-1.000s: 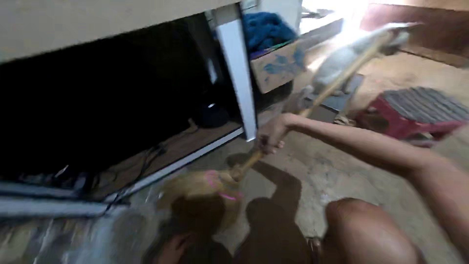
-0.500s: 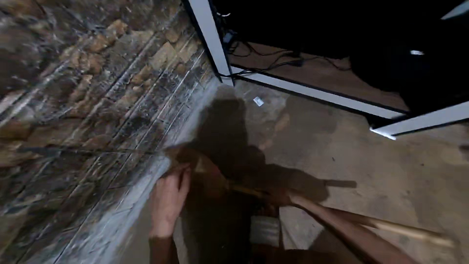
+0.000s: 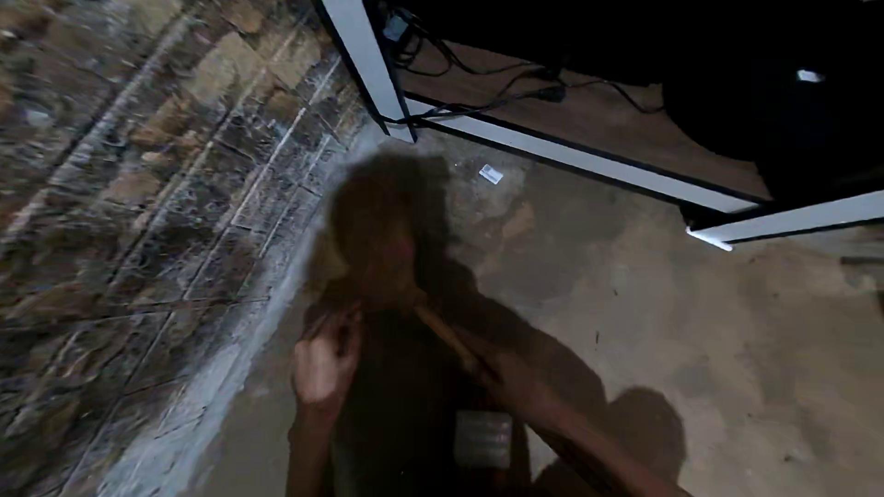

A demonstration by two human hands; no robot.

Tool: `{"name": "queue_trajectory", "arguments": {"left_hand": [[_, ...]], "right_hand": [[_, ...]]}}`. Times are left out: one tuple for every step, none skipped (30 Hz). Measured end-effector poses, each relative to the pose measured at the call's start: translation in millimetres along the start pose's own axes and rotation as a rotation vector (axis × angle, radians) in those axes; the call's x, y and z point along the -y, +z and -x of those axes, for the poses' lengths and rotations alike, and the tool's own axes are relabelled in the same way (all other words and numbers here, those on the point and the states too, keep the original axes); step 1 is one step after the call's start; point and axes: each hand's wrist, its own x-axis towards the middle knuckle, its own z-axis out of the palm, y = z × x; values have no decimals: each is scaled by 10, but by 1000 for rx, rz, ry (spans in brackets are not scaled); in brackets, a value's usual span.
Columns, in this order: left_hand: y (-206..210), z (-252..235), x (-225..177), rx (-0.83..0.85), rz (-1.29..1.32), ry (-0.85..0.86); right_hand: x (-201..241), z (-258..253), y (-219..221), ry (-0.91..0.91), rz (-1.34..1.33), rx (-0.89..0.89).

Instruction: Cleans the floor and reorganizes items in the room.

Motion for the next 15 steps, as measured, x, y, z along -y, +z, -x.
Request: {"name": "queue_trajectory", "arguments": {"left_hand": [[42,-47,-41,-28,27,40],[83,-114,-77,-67,62,86],[110,-178,-120,-96,91,120],[125,-235,-162,-110,110,138],[128,-282,-191,-109,115,145],[136,-313,-194,-106,110,146],[156,-323,-178,-108,97,144],[182,-311,-156,-113,86,141],[205,-302,-137,-118,78,142],[236,-291,-124,-133,79,146],[274,-257,-131,-142,91,145],[315,-220,-150,-149,117,154],[349,-210,-181,-170,147,176],[368,-224,-220,-204,175,207],[370,-249,-263,-240,195,233]], "right_hand": [[78,-190,9,-18,-15,16],[126,-433,-10,-18,-30,10],[145,-667,-50,1,-53,-8],[130,-841,-104,30,-85,-32],[84,-919,-152,44,-125,-48],[13,-886,-182,36,-144,-55],[-55,-741,-184,34,-153,-42],[-80,-492,-175,68,-164,-5],[-59,-207,-176,104,-168,43],[-27,44,-177,116,-155,79],[2,226,-167,109,-144,106],[45,315,-160,79,-134,117],[105,287,-165,27,-120,107],[204,156,-196,-13,-104,86],[315,-55,-252,-26,-96,72]]}}
